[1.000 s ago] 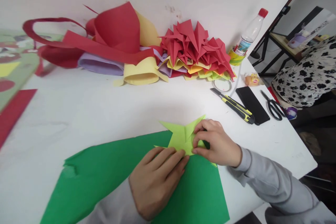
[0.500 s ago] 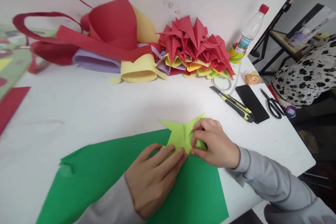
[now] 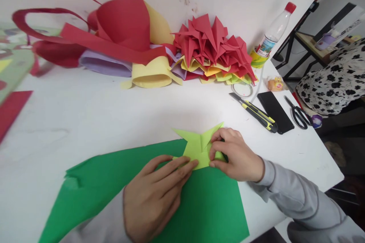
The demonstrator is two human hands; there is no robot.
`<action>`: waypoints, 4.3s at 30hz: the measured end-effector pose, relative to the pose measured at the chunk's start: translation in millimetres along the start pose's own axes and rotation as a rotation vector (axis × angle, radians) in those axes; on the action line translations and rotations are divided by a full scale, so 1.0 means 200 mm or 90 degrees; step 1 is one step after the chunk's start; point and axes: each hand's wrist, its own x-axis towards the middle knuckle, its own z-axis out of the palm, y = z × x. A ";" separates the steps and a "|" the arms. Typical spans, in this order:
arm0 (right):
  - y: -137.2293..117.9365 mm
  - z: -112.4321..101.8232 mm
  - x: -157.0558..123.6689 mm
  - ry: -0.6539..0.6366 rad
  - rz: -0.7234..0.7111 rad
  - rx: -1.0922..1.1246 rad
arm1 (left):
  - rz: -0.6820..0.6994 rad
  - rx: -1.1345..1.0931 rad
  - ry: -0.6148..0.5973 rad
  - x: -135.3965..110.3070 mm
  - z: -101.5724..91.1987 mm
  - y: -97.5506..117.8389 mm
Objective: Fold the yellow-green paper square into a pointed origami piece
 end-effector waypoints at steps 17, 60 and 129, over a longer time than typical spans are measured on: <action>0.03 0.01 0.00 0.012 -0.011 0.023 | 0.037 -0.095 0.057 -0.01 -0.02 -0.07; 0.05 -0.01 0.00 0.024 -0.061 0.011 | 0.070 0.026 0.075 0.01 -0.01 0.01; 0.02 -0.02 0.01 -0.069 -0.060 0.028 | -0.341 -0.071 -0.023 0.04 0.05 0.07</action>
